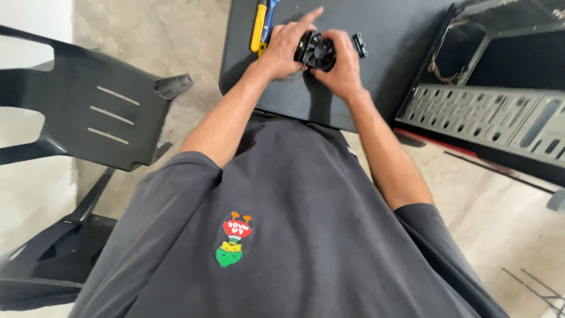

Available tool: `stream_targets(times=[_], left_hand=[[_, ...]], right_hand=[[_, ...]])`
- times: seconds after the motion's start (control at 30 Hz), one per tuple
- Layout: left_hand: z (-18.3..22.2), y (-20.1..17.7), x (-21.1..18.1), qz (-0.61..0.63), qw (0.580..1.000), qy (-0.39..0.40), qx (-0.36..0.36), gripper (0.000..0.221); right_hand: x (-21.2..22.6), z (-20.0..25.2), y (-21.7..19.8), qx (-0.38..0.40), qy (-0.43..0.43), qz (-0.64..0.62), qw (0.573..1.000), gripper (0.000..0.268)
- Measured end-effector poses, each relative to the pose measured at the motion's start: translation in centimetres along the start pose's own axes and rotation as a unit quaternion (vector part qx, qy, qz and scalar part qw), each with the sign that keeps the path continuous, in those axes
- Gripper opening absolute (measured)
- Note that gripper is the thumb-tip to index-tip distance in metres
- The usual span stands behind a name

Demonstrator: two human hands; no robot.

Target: Installing a CPU fan onto a motherboard and handling various computer components on a repair bench.

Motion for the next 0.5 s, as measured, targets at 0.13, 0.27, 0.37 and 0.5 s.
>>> stream_targets(times=[0.13, 0.27, 0.37, 0.5], left_hand=[[-1.3, -5.7, -6.1, 0.271, 0.962, 0.009, -0.033, 0.117], [-3.0, -6.8, -11.7, 0.365, 0.927, 0.052, -0.068, 0.115], [-4.9, -7.3, -16.1, 0.531, 0.84, 0.001, -0.11, 0.093], [-6.2, -10.3, -23.0, 0.639, 0.75, 0.056, -0.162, 0.076]], right_hand=[[3.4, -1.7, -4.7, 0.03, -0.005, -0.041, 0.999, 0.064], [8.1, -3.9, -12.6, 0.046, -0.024, -0.041, 0.998, 0.068], [12.0, -4.5, -18.5, 0.027, -0.08, 0.014, 0.996, 0.071], [16.1, -4.8, -24.0, 0.051, -0.027, -0.022, 0.998, 0.071]])
Point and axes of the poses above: each hand's wrist, its own z-axis away from the middle knuckle, its own y-axis out of the palm, x = y × z, the point moved 8 cm from there along -z, towards the middle knuckle, and after that the axes turned 11 degrees about -x, right-handed, at the moved point
